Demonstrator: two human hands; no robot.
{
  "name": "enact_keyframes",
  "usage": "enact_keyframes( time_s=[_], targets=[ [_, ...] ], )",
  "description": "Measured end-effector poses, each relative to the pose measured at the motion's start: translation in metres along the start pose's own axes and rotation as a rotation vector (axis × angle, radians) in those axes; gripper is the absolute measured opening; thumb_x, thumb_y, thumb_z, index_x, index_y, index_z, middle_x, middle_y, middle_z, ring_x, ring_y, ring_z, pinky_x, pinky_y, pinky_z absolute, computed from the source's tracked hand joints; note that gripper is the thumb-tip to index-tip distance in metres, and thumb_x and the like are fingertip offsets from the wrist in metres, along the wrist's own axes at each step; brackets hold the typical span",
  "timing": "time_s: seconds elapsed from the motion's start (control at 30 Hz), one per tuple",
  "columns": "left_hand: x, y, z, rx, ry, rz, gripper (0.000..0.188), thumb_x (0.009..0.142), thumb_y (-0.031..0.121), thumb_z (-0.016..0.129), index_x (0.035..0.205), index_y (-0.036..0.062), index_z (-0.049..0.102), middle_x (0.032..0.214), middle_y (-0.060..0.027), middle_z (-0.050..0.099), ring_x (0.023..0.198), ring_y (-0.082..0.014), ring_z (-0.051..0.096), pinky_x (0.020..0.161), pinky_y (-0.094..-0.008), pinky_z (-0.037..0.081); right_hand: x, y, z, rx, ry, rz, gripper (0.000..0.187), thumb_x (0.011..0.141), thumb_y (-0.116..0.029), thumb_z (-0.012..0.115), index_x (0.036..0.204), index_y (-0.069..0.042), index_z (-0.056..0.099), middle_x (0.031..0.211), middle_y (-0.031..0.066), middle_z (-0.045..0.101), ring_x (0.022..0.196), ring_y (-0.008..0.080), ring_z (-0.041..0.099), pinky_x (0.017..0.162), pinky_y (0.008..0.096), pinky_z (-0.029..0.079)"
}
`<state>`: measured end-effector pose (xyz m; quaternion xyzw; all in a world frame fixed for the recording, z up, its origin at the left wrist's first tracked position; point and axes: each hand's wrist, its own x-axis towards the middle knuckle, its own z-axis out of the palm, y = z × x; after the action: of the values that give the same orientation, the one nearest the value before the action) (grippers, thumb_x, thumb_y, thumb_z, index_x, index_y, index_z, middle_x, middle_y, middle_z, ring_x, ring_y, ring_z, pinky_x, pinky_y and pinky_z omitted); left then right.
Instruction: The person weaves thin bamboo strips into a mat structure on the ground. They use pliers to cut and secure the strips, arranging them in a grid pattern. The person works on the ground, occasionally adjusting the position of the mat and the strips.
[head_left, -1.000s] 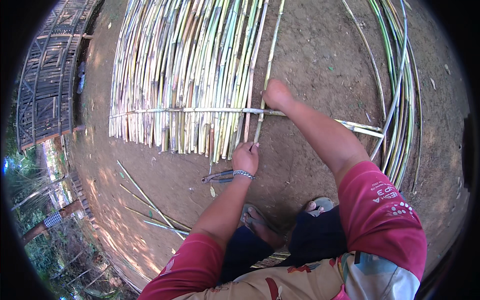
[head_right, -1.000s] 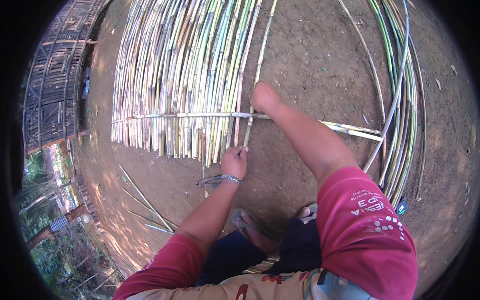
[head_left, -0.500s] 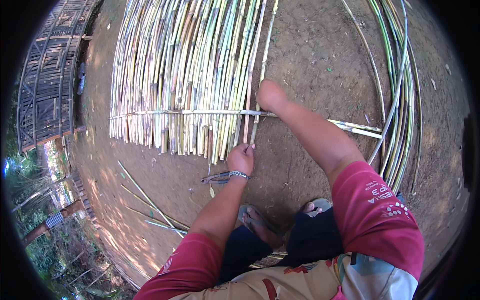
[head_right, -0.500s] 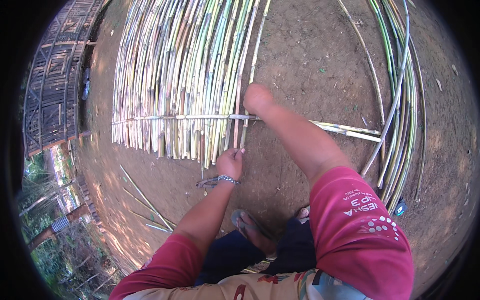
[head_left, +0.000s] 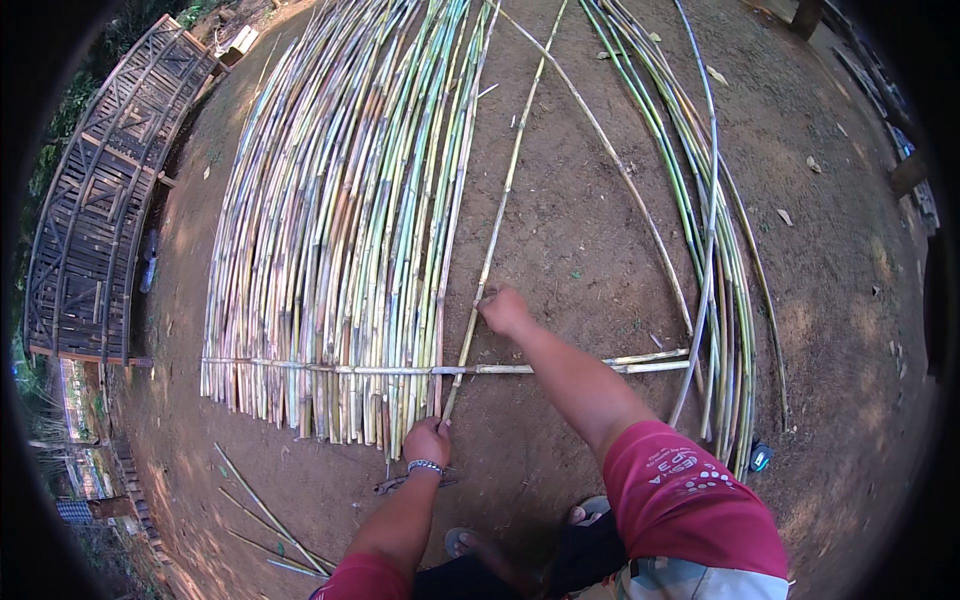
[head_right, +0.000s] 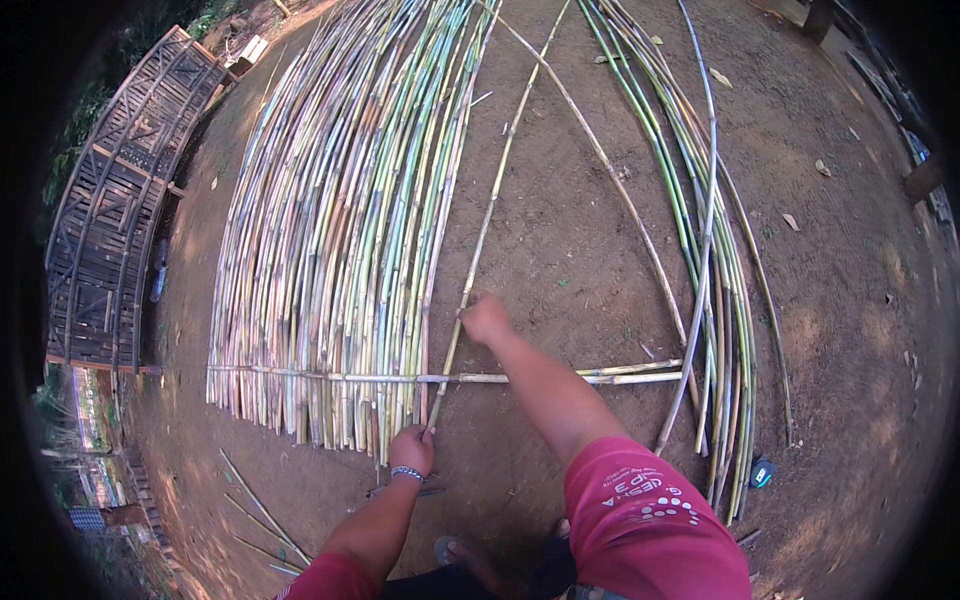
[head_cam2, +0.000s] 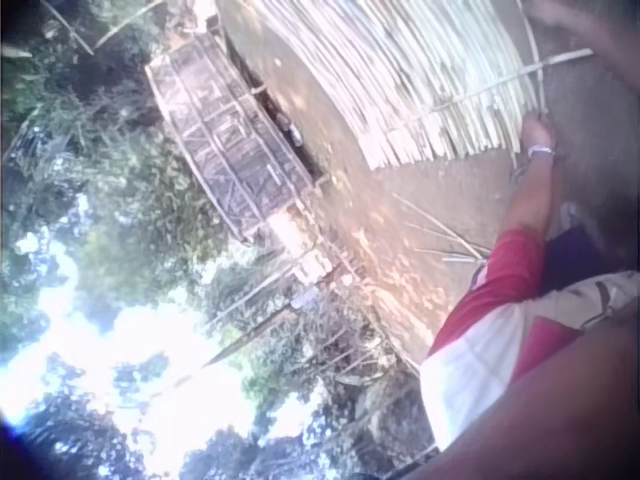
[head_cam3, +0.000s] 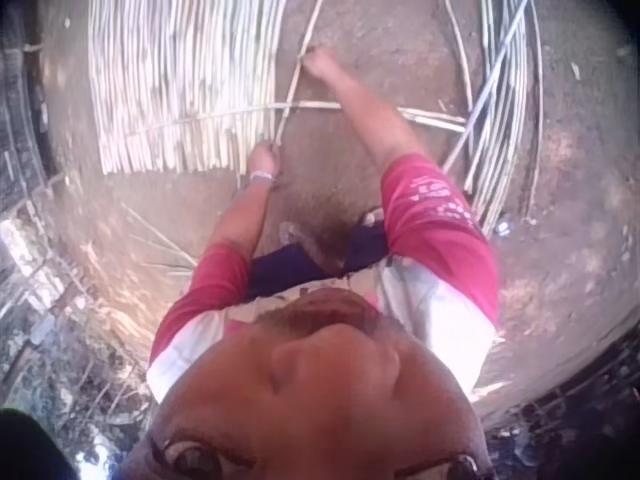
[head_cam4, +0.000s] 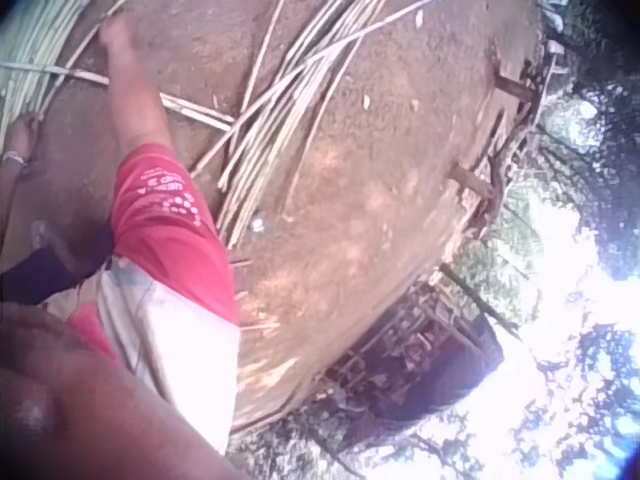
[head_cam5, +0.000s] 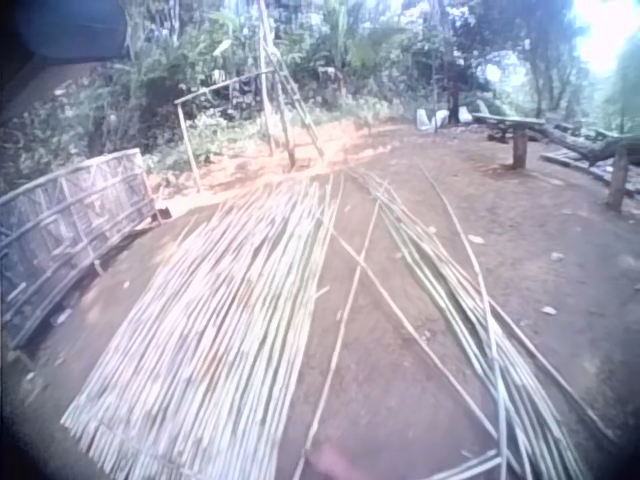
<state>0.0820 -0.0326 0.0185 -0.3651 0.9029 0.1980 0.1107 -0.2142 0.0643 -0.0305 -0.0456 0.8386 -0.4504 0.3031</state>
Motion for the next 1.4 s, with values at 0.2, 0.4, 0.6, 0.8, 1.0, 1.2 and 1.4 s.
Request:
enact_keyframes(
  time_s=[0.2,0.4,0.6,0.8,1.0,1.2,1.4],
  targets=[
    [0.006,-0.005,-0.006,0.144,-0.111,0.032,0.026,0.091,0.029,0.064,0.096,0.0057,0.074,0.094,-0.022,0.071,0.088,-0.0406,0.069,0.081,-0.0496,0.054,-0.014,0.011,-0.149,-0.594,0.681,-0.107,0.053,0.086,-0.02,0.069,0.136,-0.009,0.056,0.144,0.016,0.05,0.137,0.0321,0.044,0.112,0.0464,0.038],
    [0.008,-0.006,0.002,0.155,-0.097,0.069,0.026,0.091,0.029,0.064,0.094,0.0045,0.073,0.092,-0.0228,0.071,0.087,-0.0413,0.068,0.081,-0.0505,0.054,-0.035,0.106,-0.253,-0.61,0.638,0.237,0.044,0.094,-0.024,0.061,0.135,-0.008,0.054,0.136,0.0196,0.057,0.123,0.0391,0.056,0.102,0.0501,0.047],
    [0.009,0.006,-0.011,0.179,-0.172,0.054,0.027,0.092,0.029,0.063,0.095,0.0039,0.073,0.092,-0.024,0.071,0.089,-0.0423,0.068,0.082,-0.0508,0.054,-0.059,0.142,-0.262,-0.401,0.658,0.167,0.037,0.1,-0.029,0.056,0.125,-0.003,0.061,0.112,0.0289,0.066,0.11,0.0462,0.062,0.097,0.0524,0.048],
    [0.003,0.014,-0.004,0.148,-0.163,0.008,0.029,0.093,0.031,0.062,0.096,0.0044,0.073,0.093,-0.0249,0.071,0.091,-0.0423,0.069,0.084,-0.0508,0.054,-0.098,0.151,-0.343,-0.317,0.93,0.067,0.043,0.102,-0.029,0.055,0.134,-0.001,0.059,0.119,0.0296,0.066,0.112,0.0443,0.064,0.098,0.0482,0.049],
    [0.004,0.005,0.0,0.153,-0.138,0.03,0.029,0.093,0.034,0.063,0.094,0.0069,0.074,0.093,-0.023,0.072,0.09,-0.0415,0.069,0.084,-0.0495,0.053,-0.17,0.189,-0.335,-0.284,0.918,0.185,0.038,0.102,-0.027,0.055,0.133,-0.006,0.061,0.112,0.029,0.068,0.106,0.0425,0.066,0.091,0.0467,0.052],
    [0.017,0.001,-0.015,0.21,-0.268,0.025,0.033,0.093,0.036,0.061,0.099,0.006,0.074,0.099,-0.0215,0.072,0.096,-0.0388,0.069,0.09,-0.048,0.053,-0.251,0.185,-0.303,-0.293,0.805,0.184,0.04,0.102,-0.024,0.055,0.137,-0.005,0.059,0.116,0.0291,0.067,0.11,0.0409,0.066,0.093,0.0446,0.051],
    [0.016,0.007,-0.017,0.181,-0.284,0.008,0.034,0.093,0.038,0.063,0.101,0.0064,0.075,0.101,-0.0211,0.072,0.096,-0.04,0.069,0.089,-0.047,0.053,-0.31,0.204,-0.286,-0.292,0.748,0.231,0.042,0.1,-0.018,0.055,0.138,-0.001,0.057,0.124,0.027,0.066,0.118,0.0409,0.063,0.101,0.0438,0.048]
  ],
)
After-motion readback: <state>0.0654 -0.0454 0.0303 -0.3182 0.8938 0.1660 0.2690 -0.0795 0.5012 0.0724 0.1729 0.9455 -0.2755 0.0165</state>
